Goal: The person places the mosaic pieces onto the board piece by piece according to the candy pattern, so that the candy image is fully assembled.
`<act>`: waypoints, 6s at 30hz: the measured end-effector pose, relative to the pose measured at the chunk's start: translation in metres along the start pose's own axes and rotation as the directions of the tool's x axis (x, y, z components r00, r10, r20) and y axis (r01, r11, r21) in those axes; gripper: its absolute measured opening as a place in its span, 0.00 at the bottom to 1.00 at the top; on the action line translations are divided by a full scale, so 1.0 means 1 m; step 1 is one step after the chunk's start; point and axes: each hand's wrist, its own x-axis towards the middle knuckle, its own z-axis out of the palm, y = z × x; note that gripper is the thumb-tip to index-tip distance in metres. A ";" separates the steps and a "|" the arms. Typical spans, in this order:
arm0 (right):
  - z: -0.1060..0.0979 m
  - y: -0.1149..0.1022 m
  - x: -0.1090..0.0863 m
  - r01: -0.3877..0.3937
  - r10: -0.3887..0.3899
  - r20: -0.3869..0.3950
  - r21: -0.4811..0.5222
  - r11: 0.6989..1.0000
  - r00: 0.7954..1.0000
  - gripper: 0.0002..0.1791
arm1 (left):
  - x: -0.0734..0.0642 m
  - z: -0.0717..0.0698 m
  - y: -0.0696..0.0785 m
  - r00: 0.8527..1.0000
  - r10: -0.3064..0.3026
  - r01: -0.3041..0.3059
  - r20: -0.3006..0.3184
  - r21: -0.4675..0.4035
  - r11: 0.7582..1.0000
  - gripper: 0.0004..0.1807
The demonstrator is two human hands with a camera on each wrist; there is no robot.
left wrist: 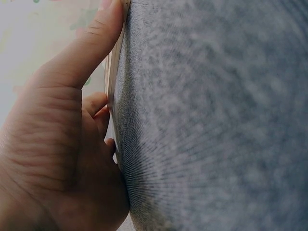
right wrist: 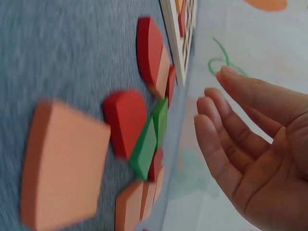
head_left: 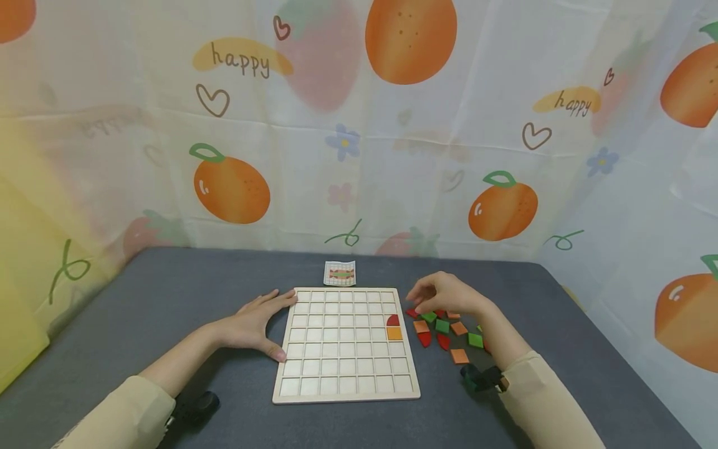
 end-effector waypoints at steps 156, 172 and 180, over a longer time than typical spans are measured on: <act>0.041 -0.011 0.012 0.073 -0.176 0.253 0.369 0.926 0.951 0.13 | -0.001 0.003 0.000 1.000 -0.003 0.003 -0.001 -0.001 1.000 0.64; 0.035 -0.014 0.011 0.045 -0.144 0.258 0.354 0.934 0.955 0.10 | 0.003 0.002 -0.002 1.000 0.008 -0.007 -0.018 0.009 1.000 0.65; 0.037 -0.012 0.013 0.045 -0.147 0.268 0.354 0.934 0.952 0.10 | 0.002 0.002 -0.001 1.000 0.009 -0.009 -0.009 -0.002 1.000 0.64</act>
